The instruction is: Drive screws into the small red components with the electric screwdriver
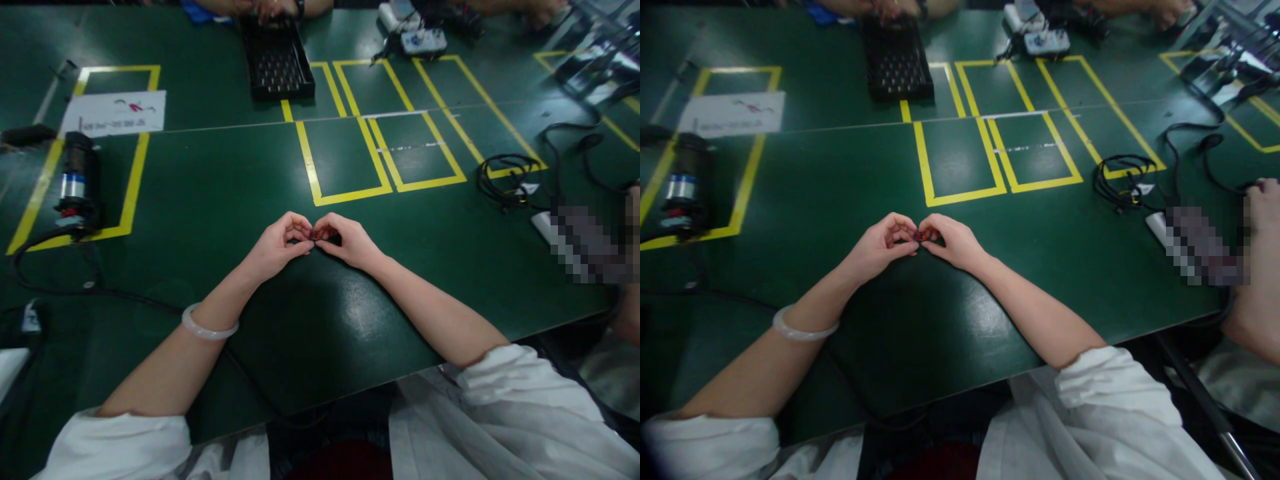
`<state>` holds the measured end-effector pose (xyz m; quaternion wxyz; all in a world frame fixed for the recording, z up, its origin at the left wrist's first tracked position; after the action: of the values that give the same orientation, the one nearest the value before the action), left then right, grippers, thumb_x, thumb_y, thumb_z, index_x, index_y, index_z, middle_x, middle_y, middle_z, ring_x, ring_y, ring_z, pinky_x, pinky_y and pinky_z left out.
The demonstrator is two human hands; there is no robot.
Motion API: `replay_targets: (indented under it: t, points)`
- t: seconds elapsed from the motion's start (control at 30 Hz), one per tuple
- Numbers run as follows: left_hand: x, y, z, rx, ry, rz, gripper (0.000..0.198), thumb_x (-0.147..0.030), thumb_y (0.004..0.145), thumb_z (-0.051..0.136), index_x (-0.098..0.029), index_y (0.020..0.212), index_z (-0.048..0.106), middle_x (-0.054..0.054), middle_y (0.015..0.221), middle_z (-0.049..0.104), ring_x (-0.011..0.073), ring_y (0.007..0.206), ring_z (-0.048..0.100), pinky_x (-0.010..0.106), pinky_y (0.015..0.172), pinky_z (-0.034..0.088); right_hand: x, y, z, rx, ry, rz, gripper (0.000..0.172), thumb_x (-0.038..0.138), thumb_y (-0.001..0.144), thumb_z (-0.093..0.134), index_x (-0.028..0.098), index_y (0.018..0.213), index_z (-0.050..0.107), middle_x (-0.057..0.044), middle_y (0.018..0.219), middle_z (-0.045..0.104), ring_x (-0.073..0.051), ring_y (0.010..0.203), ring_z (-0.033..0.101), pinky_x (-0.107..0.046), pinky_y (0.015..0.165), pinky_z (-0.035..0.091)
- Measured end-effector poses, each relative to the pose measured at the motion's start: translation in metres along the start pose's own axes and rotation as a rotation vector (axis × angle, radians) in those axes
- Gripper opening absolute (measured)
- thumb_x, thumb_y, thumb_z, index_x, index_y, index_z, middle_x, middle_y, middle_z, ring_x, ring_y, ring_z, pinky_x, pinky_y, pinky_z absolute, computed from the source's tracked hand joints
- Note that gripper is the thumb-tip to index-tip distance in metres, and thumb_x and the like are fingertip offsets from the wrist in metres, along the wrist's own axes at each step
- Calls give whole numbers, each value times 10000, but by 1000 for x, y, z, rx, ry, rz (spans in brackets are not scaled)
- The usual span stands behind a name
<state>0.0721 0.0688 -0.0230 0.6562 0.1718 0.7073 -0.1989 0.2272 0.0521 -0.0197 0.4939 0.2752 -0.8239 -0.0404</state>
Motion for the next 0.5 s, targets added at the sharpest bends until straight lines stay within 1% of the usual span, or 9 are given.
replay_targets:
  t: [0.17,0.3,0.5]
  points:
    - [-1,0,0,15,38,9,362,-272,760,813,-156,1031,603,45,988,635,142,860,630,264,767,565,-3,0,1,23,-16,46,162,141,859,620,208,1005,605,-23,951,668,-161,830,626,-295,783,501]
    - [0,-1,0,19,63,25,362,-292,768,816,-161,1034,609,48,985,649,147,864,629,260,764,552,-4,0,1,26,-10,44,169,132,843,607,204,997,600,-22,933,656,-159,822,621,-296,781,501]
    - [3,-2,-3,-42,177,50,294,-323,827,783,-165,1007,612,41,949,634,147,852,612,242,716,533,-2,2,0,-3,32,24,179,131,834,602,197,1001,601,-18,906,652,-155,811,615,-296,770,507]
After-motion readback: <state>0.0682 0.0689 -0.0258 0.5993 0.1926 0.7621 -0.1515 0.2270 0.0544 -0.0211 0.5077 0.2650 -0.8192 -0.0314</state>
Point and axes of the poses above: each hand's wrist, its own y-axis towards the middle knuckle, its own z-axis out of the palm, x = y × z, the point moved 6 cm from there along y, towards the middle knuckle
